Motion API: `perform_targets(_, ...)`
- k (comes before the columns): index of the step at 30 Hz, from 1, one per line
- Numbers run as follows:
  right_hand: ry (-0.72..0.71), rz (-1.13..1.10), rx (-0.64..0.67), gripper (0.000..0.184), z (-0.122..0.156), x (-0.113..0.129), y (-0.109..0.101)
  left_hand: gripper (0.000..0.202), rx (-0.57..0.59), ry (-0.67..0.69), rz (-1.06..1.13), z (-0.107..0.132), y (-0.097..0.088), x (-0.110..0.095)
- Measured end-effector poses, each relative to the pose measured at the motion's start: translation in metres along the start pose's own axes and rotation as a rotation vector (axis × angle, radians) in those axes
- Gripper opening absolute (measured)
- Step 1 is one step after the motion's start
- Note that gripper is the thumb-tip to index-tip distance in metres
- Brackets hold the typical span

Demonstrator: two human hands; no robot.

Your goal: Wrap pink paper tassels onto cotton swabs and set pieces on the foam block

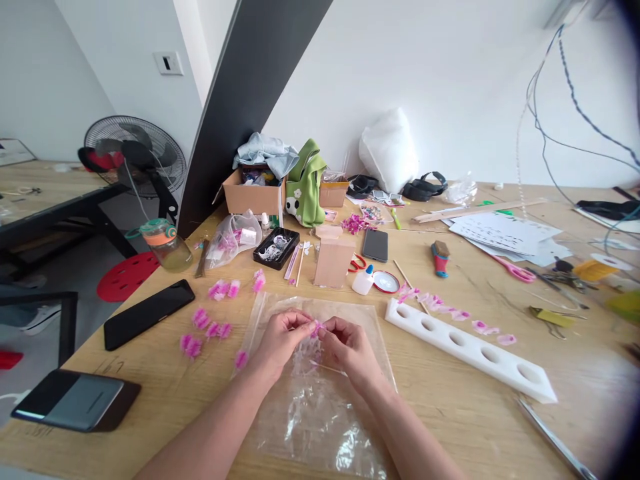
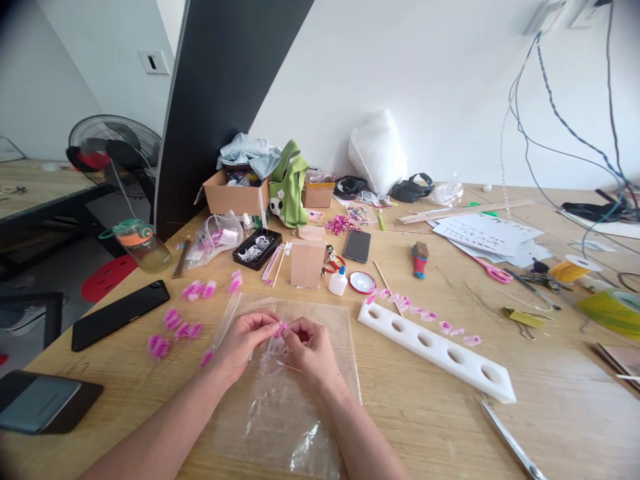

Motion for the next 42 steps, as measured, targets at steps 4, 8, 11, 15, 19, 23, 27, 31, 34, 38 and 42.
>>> perform_targets(4,0.018,-0.034,0.004,0.037,0.0,0.0,0.0,0.023,0.034,-0.026,0.036,-0.002,-0.001,0.007)
perform_targets(8,0.039,-0.087,0.011,0.035,0.0,-0.001,0.0,0.033,0.051,-0.027,0.049,-0.003,-0.003,0.008)
perform_targets(11,0.056,-0.132,0.016,0.033,0.001,-0.002,0.0,0.036,0.09,-0.005,-0.022,-0.002,-0.001,0.0)
perform_targets(15,0.056,-0.122,0.036,0.032,0.003,0.0,0.001,0.024,0.099,0.02,-0.112,0.0,0.0,-0.007)
perform_targets(19,0.054,-0.109,0.062,0.028,0.004,0.003,0.003,0.019,0.08,-0.012,-0.137,0.0,-0.001,-0.004)
perform_targets(23,0.069,-0.102,0.066,0.026,0.005,0.004,0.004,0.016,0.055,0.015,-0.153,0.001,-0.003,-0.007)
perform_targets(27,0.086,-0.118,0.057,0.027,0.007,0.005,0.003,0.018,0.054,0.032,-0.159,0.001,-0.002,-0.01)
perform_targets(31,0.085,-0.064,0.086,0.039,0.008,0.008,0.004,0.017,0.045,0.061,-0.182,0.0,-0.002,-0.011)
perform_targets(34,0.059,-0.028,0.097,0.041,0.007,0.009,0.006,0.015,0.035,0.061,-0.193,0.001,-0.002,-0.01)
perform_targets(38,0.055,-0.041,0.076,0.033,0.005,0.006,0.006,0.015,0.034,0.045,-0.202,0.002,-0.001,-0.009)
perform_targets(42,0.069,-0.069,0.07,0.025,0.006,0.006,0.005,0.014,0.024,0.055,-0.192,0.002,-0.002,-0.008)
Point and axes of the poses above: each hand's wrist, its own z-axis away from the middle knuckle, its own y-axis out of the palm, x = y × z, the point moved 5 cm from there along -z, towards the middle knuckle, and after that the axes turned 12 degrees about x, right-handed, at the moved point
